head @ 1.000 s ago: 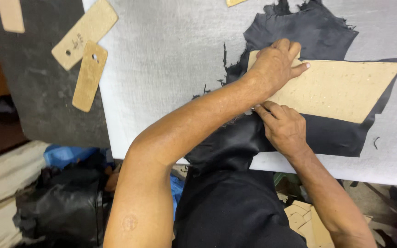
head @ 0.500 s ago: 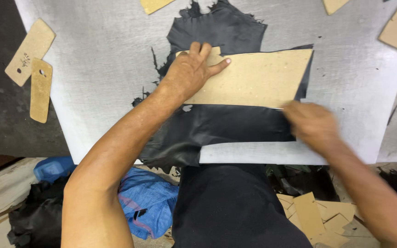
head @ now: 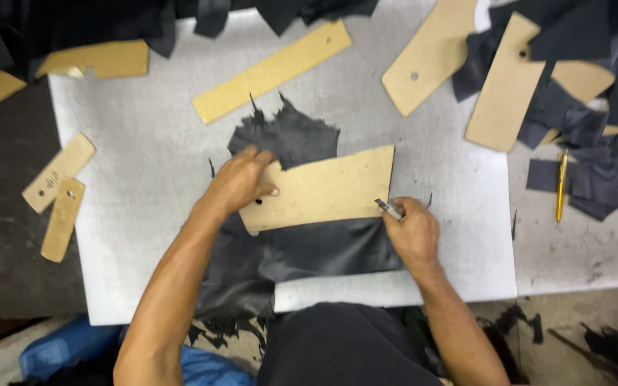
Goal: The person uses a utility knife to cut black leather pieces on a table, following the outlines of cardboard templates. They repeatedly position templates, cut along the edges, and remove the cut leather pieces.
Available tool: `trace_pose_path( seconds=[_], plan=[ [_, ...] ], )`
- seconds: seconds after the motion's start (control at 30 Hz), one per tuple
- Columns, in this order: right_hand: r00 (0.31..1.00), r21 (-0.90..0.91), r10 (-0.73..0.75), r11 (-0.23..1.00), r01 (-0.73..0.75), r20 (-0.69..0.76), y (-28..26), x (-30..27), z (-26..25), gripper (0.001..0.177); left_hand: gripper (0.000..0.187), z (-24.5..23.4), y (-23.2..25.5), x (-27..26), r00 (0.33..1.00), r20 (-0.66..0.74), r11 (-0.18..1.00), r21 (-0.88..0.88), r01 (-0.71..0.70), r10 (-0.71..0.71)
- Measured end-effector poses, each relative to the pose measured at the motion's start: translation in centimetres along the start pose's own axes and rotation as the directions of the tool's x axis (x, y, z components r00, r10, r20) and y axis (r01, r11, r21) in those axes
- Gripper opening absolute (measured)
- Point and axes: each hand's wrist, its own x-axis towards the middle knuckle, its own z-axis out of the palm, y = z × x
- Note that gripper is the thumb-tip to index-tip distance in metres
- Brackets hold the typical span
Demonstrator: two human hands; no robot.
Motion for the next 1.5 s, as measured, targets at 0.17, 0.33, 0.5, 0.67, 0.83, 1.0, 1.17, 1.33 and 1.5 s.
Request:
trace_pose_path(
  seconds=[0.17,0.33,0.5,0.67,0.83,1.0,1.17,1.33,1.5],
  plan=[
    [0.989,-0.094,0.106,0.991,-0.096,0.104,-1.3,2.4,1.0,0.045,0.015,-4.2,-3.3,-3.8,0.889,-0.451,0.995,0.023,0.098,-0.077],
    [0.997,-0.105,0.036,0.994,-0.028,0.073,-0.6,3.6,1.4,0.028,0.034,-5.6,-5.0,-3.6,0.734,-0.664,0.894,0.404,0.192,0.142],
    [0.973,0.011,-0.226,0.974,0.226,0.052,-1.0,4.0,1.7,0.019,0.047,1.2,-1.1,-1.6,0.935,-0.35,0.994,0.105,-0.02,0.055],
    [0.953,-0.044,-0.29,0.957,0.287,-0.084,2.6,5.5,-1.3,0.015,0.068,8.2,2.2,-2.4,0.967,-0.248,0.998,0.014,0.059,-0.054],
    [0.98,-0.145,-0.123,0.984,0.1,-0.158,9.4,10.8,-5.5,0.032,0.065,8.8,1.5,-2.0,0.963,-0.267,0.998,0.045,0.054,-0.04],
    [0.825,-0.052,0.084,0.989,-0.136,-0.559,16.3,25.7,-11.3,0.04,0.052,9.2,1.6,-2.2,0.953,-0.274,0.992,-0.035,0.12,-0.125],
    [0.798,-0.203,0.258,0.883,-0.424,-0.545,19.8,34.8,-13.4,0.035,0.038,7.7,2.2,-1.4,0.931,-0.323,0.984,-0.102,0.145,-0.171],
    [0.629,-0.514,-0.48,0.845,0.146,-0.611,12.5,29.8,-12.0,0.024,0.037,5.2,5.7,1.3,0.932,-0.3,0.95,-0.289,0.116,-0.205],
    [0.66,-0.387,-0.752,0.607,0.694,0.002,0.7,15.6,-9.6,0.021,0.057,3.3,12.2,5.8,0.888,-0.403,0.921,-0.211,-0.326,0.222]
  ],
)
